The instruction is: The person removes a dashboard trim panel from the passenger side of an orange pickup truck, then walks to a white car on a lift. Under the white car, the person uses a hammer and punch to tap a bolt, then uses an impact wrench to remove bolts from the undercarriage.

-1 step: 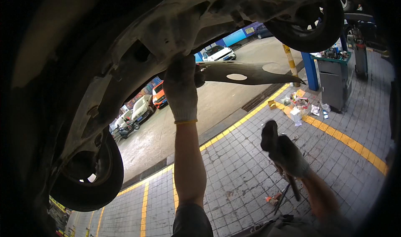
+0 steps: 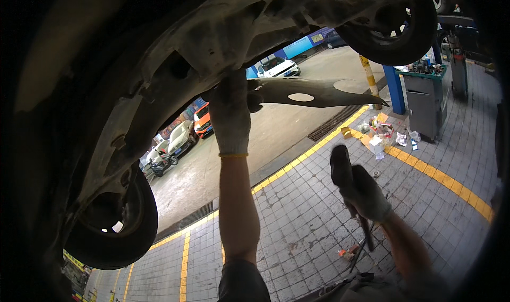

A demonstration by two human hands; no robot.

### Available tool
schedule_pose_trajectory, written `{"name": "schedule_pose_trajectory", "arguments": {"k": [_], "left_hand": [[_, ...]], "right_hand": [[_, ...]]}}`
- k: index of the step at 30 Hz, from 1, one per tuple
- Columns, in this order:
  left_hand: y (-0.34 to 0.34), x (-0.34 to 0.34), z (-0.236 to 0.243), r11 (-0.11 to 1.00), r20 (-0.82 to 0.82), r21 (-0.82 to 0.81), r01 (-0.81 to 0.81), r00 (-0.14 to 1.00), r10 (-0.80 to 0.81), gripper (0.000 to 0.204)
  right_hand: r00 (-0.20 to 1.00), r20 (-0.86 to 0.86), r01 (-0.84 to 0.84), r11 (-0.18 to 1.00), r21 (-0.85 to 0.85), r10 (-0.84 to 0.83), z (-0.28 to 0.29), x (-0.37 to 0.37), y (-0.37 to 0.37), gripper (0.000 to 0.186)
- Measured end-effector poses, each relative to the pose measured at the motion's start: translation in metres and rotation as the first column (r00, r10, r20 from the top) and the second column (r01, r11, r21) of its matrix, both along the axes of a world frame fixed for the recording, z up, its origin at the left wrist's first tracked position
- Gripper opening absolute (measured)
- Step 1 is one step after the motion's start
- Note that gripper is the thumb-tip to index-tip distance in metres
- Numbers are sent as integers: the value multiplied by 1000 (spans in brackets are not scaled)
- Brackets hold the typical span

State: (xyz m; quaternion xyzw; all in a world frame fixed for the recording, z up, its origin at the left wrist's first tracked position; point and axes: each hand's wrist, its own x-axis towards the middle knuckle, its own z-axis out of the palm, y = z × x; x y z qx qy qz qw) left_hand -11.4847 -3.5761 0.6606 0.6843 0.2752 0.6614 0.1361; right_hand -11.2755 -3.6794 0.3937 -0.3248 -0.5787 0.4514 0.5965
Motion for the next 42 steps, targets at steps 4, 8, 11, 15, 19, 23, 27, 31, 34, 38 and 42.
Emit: {"name": "schedule_pose_trajectory", "arguments": {"k": [4, 8, 11, 15, 19, 23, 27, 31, 34, 38, 42], "left_hand": [[-9, -24, 6, 904, -24, -134, 406, 910, -413, 45], [-5, -30, 5, 848, 80, -179, 499, 866, -493, 46], [-1, -25, 3, 885, 88, -110, 453, 891, -446, 44], [0, -18, 4, 903, 140, -131, 409, 909, -392, 39], [-4, -26, 9, 904, 124, -143, 402, 914, -387, 34], [-5, -33, 14, 914, 108, -157, 375, 926, -361, 29], [1, -20, 11, 919, 180, -106, 379, 916, -357, 23], [2, -10, 5, 934, 247, -40, 356, 909, -336, 19], [3, -2, 0, 947, 247, -28, 319, 920, -303, 18], [2, -11, 3, 852, 170, -118, 511, 855, -489, 28], [2, -20, 11, 560, 238, -221, 799, 601, -763, 40]], "right_hand": [[952, -260, -95, 962, 255, 163, 57, -30, 8, 38], [901, -358, -139, 944, 300, 247, 78, -52, 9, 44], [890, -384, -132, 944, 303, 248, 83, -64, 10, 47], [824, -489, -100, 923, 372, 286, 101, -81, 22, 42], [783, -497, -182, 902, 390, 373, 126, -94, 40, 43], [695, -612, -159, 911, 381, 377, 127, -99, 43, 43], [728, -601, -142, 930, 339, 330, 113, -94, 38, 43], [733, -593, -149, 929, 338, 333, 104, -92, 38, 43], [739, -593, -149, 935, 321, 321, 100, -89, 41, 43], [753, -568, -161, 930, 330, 332, 90, -84, 40, 45], [762, -561, -188, 939, 288, 324, 81, -74, 37, 49]]}}
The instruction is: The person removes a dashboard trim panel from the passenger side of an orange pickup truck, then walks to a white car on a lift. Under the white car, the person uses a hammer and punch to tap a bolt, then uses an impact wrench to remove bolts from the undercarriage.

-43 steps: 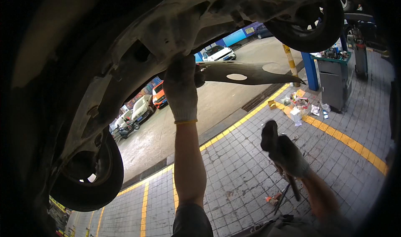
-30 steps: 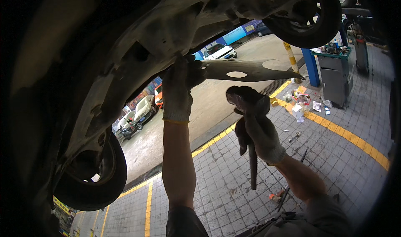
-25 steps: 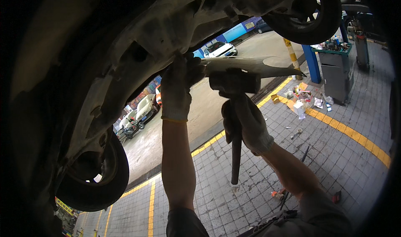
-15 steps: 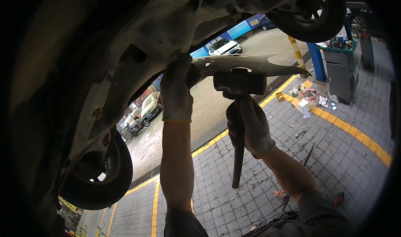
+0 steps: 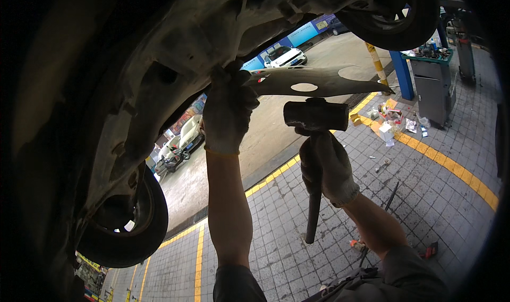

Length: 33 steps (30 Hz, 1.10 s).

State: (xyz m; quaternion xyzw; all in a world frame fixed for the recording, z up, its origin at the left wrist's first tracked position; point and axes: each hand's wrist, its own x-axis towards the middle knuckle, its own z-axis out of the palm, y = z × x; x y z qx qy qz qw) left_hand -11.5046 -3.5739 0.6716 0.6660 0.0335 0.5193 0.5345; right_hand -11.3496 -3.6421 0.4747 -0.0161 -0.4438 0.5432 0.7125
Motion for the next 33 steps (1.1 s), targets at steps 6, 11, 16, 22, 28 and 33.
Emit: {"name": "schedule_pose_trajectory", "arguments": {"k": [6, 11, 16, 22, 28, 33], "left_hand": [[-5, 12, 0, 886, 74, 179, -429, 903, 422, 29], [-11, 23, -12, 612, 192, 201, -765, 643, 741, 21], [3, 34, -15, 485, 101, 524, -700, 616, 781, 42], [5, -13, 2, 724, -50, 480, -496, 808, 587, 38], [-2, 21, -1, 741, 73, 245, -626, 774, 629, 21], [-9, 39, -11, 696, 259, 142, -704, 705, 660, 27]], "right_hand": [[997, -17, 76, 997, 24, -75, -3, 5, 3, 69], [999, -42, 28, 1000, 0, -27, -8, 7, 5, 66], [999, -6, 51, 996, -68, -51, -18, 18, 0, 65], [994, -34, 98, 991, -90, -101, -30, 32, -1, 60], [993, -82, 73, 995, -69, -79, -35, 24, 5, 61], [996, -35, 81, 991, -110, -86, -38, 22, 0, 64]]}}
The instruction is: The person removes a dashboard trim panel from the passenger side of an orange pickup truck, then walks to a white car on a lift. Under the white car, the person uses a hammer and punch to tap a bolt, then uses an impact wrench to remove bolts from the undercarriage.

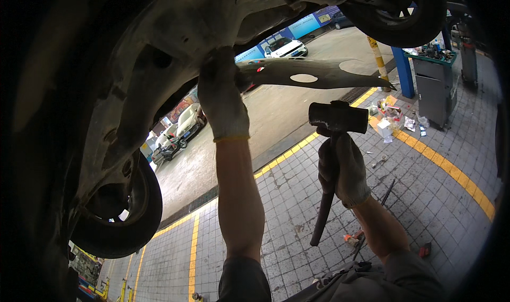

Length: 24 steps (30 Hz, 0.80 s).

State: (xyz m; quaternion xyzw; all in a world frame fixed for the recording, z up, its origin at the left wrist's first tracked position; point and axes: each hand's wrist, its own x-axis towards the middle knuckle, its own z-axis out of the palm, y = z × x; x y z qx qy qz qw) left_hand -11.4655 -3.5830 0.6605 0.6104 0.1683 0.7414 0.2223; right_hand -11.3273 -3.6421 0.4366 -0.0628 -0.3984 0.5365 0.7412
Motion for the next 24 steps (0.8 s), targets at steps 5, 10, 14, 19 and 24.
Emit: {"name": "schedule_pose_trajectory", "arguments": {"k": [5, 10, 14, 19, 24], "left_hand": [[9, -26, 3, 885, -56, -81, 458, 884, -463, 33], [22, -37, 6, 946, -153, -14, 323, 935, -321, 31], [20, -14, 2, 997, -84, 20, 76, 994, -74, 29], [8, 1, -3, 945, -62, 143, -293, 951, 304, 27], [11, -12, -2, 869, 33, -1, 495, 868, -495, 32]], "right_hand": [[1000, 8, 1, 999, -36, 0, -2, 2, -5, 67], [1000, -15, 3, 999, -35, -3, -8, 2, -1, 68], [1000, -10, 9, 1000, -25, -9, -16, 1, 4, 68], [1000, 4, 24, 999, -33, -23, -21, 6, 3, 66], [999, 8, 49, 996, -81, -49, -19, 11, -5, 62]]}}
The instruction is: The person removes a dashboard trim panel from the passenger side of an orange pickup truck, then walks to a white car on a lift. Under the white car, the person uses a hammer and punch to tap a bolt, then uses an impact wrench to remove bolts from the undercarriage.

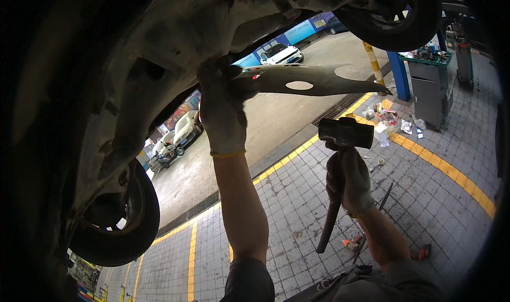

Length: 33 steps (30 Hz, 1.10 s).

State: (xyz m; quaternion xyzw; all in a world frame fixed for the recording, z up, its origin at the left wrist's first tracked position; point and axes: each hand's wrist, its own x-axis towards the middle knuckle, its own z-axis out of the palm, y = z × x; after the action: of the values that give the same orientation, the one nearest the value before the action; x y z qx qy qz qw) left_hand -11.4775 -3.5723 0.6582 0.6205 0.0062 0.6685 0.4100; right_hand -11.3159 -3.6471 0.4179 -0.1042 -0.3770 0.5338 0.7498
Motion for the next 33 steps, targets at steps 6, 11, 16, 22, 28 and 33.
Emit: {"name": "schedule_pose_trajectory", "arguments": {"k": [6, 11, 16, 22, 28, 33], "left_hand": [[9, -10, 3, 976, -82, -45, 215, 973, -218, 28], [4, -2, 0, 933, -159, 20, -359, 920, 357, 25], [-4, -15, 3, 836, -128, 103, -539, 827, 548, 30], [10, -26, 16, 993, -303, 45, -105, 946, 114, 40], [11, -55, 25, 795, -366, 504, -336, 751, 549, 43], [10, -48, 22, 960, -326, 156, -233, 905, 272, 35]], "right_hand": [[1000, -1, -6, 1000, 23, 6, -14, 2, 7, 60], [978, 207, 30, 1000, -2, -29, -10, 0, 15, 53], [631, 376, 427, 709, 562, -678, 46, 5, 24, 33], [-207, 340, -32, 354, 935, -917, 119, 33, 45, 29], [-382, 75, -139, 138, 981, -921, 210, 28, 34, 25], [-362, 139, -136, 200, 970, -922, 215, 25, 21, 30]]}}
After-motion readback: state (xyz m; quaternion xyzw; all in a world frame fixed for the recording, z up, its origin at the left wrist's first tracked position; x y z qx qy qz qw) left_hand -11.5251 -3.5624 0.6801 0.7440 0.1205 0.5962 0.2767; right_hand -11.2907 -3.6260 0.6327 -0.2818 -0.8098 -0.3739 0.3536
